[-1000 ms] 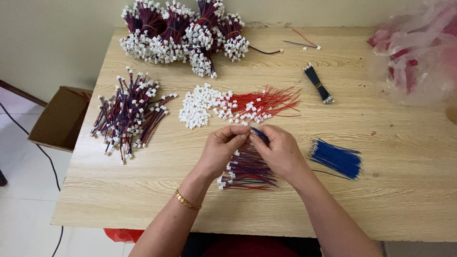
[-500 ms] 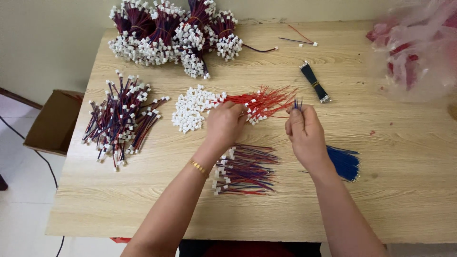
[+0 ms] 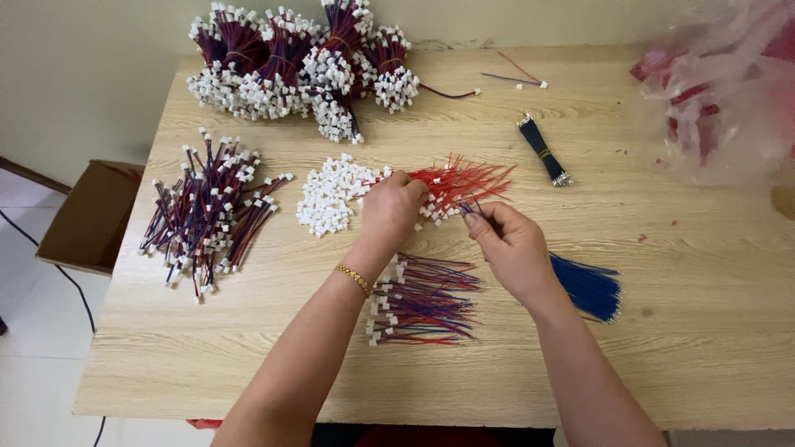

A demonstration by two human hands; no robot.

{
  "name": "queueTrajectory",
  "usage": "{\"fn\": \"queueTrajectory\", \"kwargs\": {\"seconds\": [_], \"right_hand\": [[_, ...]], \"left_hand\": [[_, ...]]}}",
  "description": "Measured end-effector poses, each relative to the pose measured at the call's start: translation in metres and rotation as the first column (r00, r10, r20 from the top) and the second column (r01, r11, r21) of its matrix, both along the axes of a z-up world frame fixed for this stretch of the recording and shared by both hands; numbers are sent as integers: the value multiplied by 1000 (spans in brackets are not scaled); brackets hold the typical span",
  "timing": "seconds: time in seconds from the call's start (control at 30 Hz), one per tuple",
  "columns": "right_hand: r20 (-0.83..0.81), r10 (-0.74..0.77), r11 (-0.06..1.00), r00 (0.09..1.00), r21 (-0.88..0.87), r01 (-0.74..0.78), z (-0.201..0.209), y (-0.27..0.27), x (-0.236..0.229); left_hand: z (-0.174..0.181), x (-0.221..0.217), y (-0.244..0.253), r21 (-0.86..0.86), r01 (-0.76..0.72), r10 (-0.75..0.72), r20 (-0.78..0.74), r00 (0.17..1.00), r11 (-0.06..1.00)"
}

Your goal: Assembling wire harnesses by manually grouping individual wires into bundles

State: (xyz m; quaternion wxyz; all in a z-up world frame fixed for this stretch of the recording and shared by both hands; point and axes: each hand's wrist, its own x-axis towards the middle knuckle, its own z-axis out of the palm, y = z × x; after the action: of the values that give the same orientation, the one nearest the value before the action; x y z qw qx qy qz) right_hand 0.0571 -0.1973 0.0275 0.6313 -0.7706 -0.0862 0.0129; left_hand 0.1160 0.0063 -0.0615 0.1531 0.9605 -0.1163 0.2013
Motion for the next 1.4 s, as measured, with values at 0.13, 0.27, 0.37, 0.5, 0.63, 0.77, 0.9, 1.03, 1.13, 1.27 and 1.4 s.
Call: {"fn": "queueTrajectory", "kwargs": {"seconds": [0.13,0.27,0.37,0.5,0.63,0.77,0.9,1.03,1.13,1.27,1.4], "right_hand": [[14,16,1000,1000,8,-16,0,0,-2],[22,-5,1000,1000,4,5,7,-3,-8],[39,-36,999,999,-18,37,5,-12,-7],[34,-61,998,998,-22,62,4,-16,-5],[20,-64,997,998,-51,65,-11,-23,2],[5,-65,998,998,-8,65,-1,-21,-3],[-12,-72,997,997,-1,72,13,-15,-10],[9,-42,999,999,5,42,8,-9,-9],[39,-42,998,998,-39,43,28,0,-17],[109,9,986,994,-165,9,31,10,-23],[170,110,954,979,-294,-56,28,17,-24]], "left_hand": [[-11,7,5,54,16,-17,32,999,998],[13,5,2,88,31,-30,-18,999,996],[33,11,-5,10,43,-42,-55,998,999],[19,36,-19,19,16,-14,-88,996,1000],[0,58,-26,134,-41,60,-138,989,990],[10,47,-26,-23,-79,73,-202,977,997],[6,49,-22,-162,-45,43,-11,999,986],[69,3,-8,-441,73,-109,-57,992,894],[102,-42,-7,-564,48,-137,-115,984,824],[99,-81,-6,-849,-27,-348,-246,905,528],[73,-89,-10,-950,-57,-438,-194,878,307]]}}
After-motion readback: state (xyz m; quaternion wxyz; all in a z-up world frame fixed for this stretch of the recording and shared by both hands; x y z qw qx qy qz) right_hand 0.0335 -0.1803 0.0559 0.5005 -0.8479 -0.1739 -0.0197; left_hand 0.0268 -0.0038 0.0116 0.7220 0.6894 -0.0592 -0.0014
